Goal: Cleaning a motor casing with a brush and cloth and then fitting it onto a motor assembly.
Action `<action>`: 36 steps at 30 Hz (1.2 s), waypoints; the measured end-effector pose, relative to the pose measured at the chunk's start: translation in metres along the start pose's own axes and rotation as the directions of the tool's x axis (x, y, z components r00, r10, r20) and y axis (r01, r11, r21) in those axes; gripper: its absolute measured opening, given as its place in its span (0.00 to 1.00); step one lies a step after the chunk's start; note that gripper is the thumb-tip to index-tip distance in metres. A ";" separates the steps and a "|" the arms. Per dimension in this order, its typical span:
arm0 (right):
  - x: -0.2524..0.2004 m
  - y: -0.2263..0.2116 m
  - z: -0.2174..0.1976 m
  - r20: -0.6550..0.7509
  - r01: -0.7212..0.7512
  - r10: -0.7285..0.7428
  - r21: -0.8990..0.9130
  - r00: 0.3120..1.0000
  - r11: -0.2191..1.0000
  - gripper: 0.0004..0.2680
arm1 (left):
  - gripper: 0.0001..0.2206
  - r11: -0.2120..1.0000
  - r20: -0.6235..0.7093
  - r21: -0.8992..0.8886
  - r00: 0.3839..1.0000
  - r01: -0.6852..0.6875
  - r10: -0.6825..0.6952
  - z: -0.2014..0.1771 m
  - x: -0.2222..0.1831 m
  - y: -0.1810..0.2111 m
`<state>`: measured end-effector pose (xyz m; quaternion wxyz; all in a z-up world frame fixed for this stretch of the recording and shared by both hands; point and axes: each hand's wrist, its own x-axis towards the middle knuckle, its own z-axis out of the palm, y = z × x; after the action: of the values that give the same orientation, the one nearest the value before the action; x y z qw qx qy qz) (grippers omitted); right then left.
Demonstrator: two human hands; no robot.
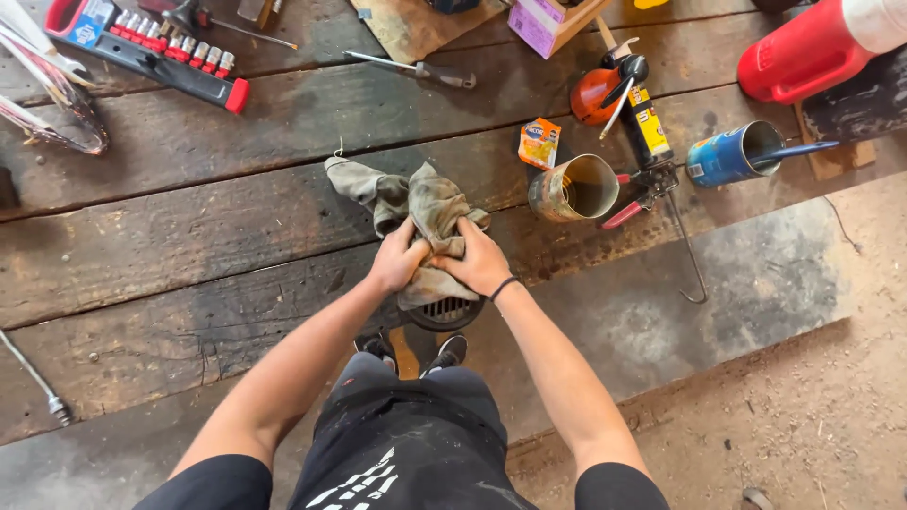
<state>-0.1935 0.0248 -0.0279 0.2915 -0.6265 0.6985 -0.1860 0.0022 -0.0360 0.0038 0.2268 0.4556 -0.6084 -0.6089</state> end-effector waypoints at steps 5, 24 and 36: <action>-0.009 -0.011 0.012 -0.193 -0.054 0.020 -0.175 0.981 0.983 0.20 | 0.07 1.000 -0.198 -0.028 0.980 -0.003 -0.003 0.019 -0.007 -0.024; -0.121 -0.055 -0.008 0.064 -0.238 0.253 -0.185 0.965 0.953 0.50 | 0.66 0.665 0.218 0.597 0.888 -0.449 0.404 -0.005 -0.072 -0.041; -0.106 0.050 0.017 -0.160 0.204 -0.301 -0.443 0.940 0.873 0.35 | 0.55 0.529 0.345 0.630 0.815 -0.569 0.466 -0.022 -0.029 -0.098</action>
<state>-0.2159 0.1383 -0.0532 0.0426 -0.7356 0.6620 -0.1373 0.0613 -0.0083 -0.0777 0.1625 0.2631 -0.9146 -0.2606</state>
